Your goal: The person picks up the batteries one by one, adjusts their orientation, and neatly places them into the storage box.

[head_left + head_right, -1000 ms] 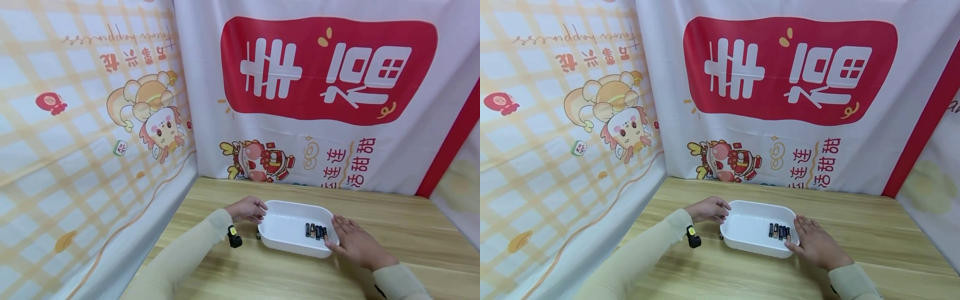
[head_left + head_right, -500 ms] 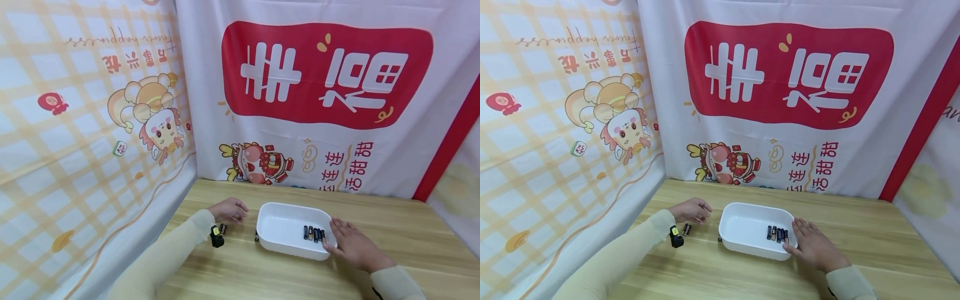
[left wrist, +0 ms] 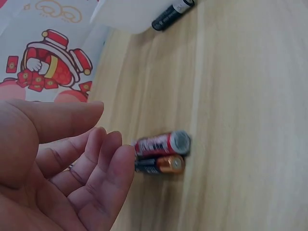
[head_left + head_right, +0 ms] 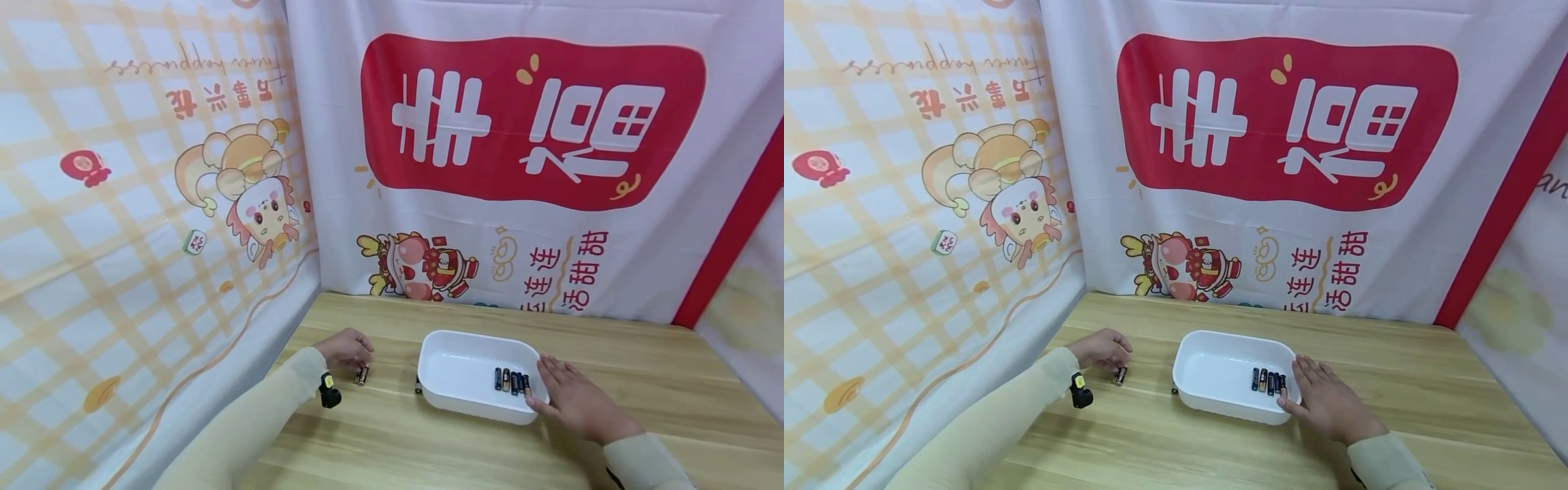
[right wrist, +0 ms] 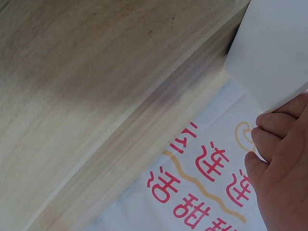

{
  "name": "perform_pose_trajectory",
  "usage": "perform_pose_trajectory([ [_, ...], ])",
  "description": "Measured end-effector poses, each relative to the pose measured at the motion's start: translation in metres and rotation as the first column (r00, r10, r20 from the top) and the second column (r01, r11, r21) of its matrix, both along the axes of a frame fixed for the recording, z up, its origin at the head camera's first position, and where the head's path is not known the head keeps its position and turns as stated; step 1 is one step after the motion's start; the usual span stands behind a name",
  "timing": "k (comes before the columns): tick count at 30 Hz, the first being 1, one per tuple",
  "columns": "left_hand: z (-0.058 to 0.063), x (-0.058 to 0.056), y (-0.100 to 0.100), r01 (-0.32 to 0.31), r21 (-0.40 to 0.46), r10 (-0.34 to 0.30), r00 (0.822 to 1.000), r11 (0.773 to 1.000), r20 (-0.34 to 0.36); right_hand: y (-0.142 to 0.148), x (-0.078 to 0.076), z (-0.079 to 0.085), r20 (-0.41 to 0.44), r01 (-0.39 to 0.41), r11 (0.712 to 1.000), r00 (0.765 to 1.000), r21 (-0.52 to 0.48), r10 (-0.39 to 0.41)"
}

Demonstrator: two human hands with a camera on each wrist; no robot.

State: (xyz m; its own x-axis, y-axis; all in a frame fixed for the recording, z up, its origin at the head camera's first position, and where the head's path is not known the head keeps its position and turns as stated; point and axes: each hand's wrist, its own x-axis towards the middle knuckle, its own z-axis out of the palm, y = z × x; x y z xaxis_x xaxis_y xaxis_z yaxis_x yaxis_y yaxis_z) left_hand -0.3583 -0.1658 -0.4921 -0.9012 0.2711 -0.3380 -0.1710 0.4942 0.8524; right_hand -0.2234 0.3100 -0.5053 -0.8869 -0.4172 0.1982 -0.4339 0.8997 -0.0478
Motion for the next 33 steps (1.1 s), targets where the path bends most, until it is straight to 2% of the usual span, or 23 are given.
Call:
perform_pose_trajectory([
  [5,-0.007,0.002,-0.012,-0.005,-0.041,0.004,1.000,0.999,-0.008,0.000,0.000,-0.001,0.004,0.002,1.000,1.000,0.001,-0.002],
  [10,-0.012,0.004,-0.020,-0.027,-0.042,0.026,1.000,0.999,-0.013,0.000,0.000,0.000,0.000,0.001,1.000,1.000,0.002,-0.001],
  [20,-0.025,0.010,-0.021,-0.056,-0.076,0.055,0.998,0.996,-0.013,0.000,0.001,-0.001,0.007,0.004,1.000,1.000,0.006,-0.004],
  [25,-0.021,0.013,-0.016,-0.046,-0.151,0.039,0.998,0.988,-0.048,0.000,0.001,-0.001,0.021,0.010,1.000,1.000,0.004,-0.010],
  [33,-0.011,0.016,-0.008,-0.024,-0.287,-0.004,0.995,0.958,-0.096,-0.001,0.000,0.000,0.027,0.016,1.000,1.000,0.002,-0.016],
])
